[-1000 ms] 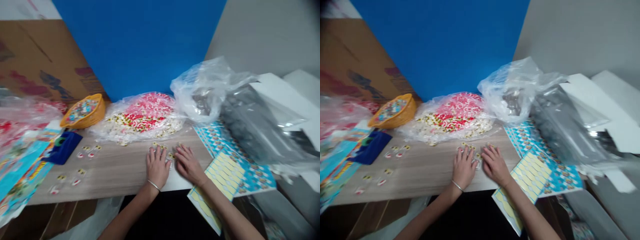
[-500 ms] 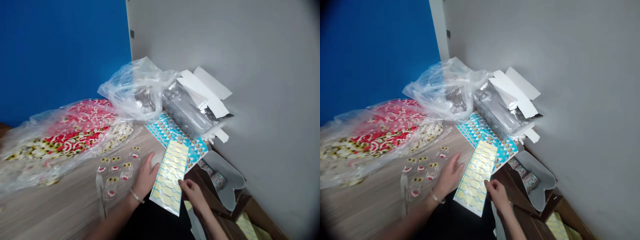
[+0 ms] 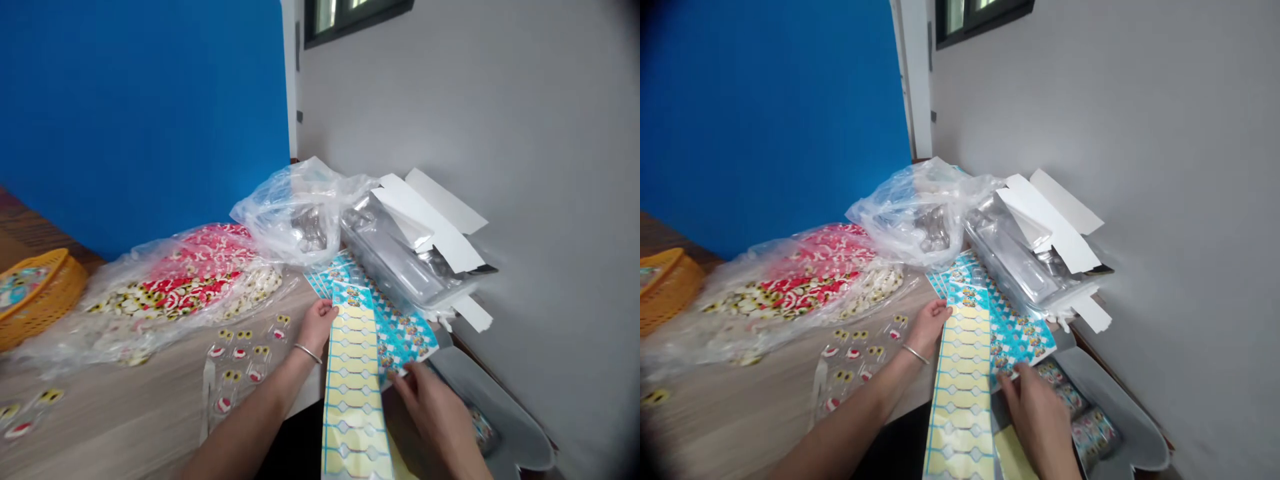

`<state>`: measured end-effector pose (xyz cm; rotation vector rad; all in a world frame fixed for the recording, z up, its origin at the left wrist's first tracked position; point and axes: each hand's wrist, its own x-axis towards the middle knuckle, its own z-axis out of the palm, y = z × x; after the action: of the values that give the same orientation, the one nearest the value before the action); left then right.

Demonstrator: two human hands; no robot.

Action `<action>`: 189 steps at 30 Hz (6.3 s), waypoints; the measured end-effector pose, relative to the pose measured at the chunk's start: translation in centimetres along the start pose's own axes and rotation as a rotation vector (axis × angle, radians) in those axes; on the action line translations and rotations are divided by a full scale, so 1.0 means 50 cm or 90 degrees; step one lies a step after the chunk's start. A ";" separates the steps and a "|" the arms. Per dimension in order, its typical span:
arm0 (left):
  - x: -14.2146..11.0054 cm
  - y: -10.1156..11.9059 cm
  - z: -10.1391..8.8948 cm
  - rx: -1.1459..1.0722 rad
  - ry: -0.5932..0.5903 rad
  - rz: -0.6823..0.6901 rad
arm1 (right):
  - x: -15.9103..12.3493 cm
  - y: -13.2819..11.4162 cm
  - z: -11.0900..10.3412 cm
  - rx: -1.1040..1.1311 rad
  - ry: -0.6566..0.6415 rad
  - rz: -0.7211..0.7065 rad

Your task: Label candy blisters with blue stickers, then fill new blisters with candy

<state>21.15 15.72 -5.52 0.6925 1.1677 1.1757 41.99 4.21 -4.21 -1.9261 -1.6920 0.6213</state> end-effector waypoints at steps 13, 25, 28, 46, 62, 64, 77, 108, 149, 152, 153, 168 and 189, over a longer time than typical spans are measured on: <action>-0.096 0.081 -0.030 0.080 -0.056 0.093 | 0.156 -0.193 0.078 0.175 0.074 -0.455; -0.083 0.026 -0.029 0.128 -0.029 0.064 | 0.184 -0.185 0.102 0.597 0.068 -0.008; -0.064 0.011 -0.054 0.236 0.052 0.106 | 0.221 -0.158 0.111 0.706 0.132 0.084; -0.102 0.012 -0.051 0.054 -0.170 0.045 | 0.116 -0.213 0.124 0.209 0.298 -0.441; -0.297 0.123 -0.425 0.065 0.011 -0.158 | -0.026 -0.325 0.236 0.323 -0.192 -0.294; -0.305 0.134 -0.446 0.135 -0.035 -0.149 | -0.021 -0.350 0.255 0.387 -0.311 -0.238; -0.279 0.109 -0.465 0.585 0.049 -0.054 | -0.052 -0.335 0.339 0.377 -0.341 -0.111; -0.032 0.108 -0.328 0.747 -0.067 -0.028 | 0.150 -0.255 0.305 0.251 -0.316 -0.001; -0.040 0.091 -0.286 1.017 -0.052 0.020 | 0.174 -0.250 0.299 -0.013 -0.340 -0.184; -0.098 0.066 -0.267 1.030 -0.116 0.003 | 0.131 -0.218 0.262 -0.003 -0.410 -0.174; -0.117 0.055 -0.259 1.035 -0.127 0.003 | 0.116 -0.209 0.250 0.001 -0.431 -0.170; -0.333 -0.020 -0.332 0.583 -0.062 -0.265 | 0.055 -0.210 0.236 0.004 -0.536 -0.257; -0.362 -0.023 -0.315 -0.129 0.123 -0.200 | 0.008 -0.264 0.216 0.370 -0.662 -0.026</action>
<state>7.43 -4.00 -5.41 0.2339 1.2455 1.0888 25.14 6.72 -4.17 -1.1638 -1.7358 2.0695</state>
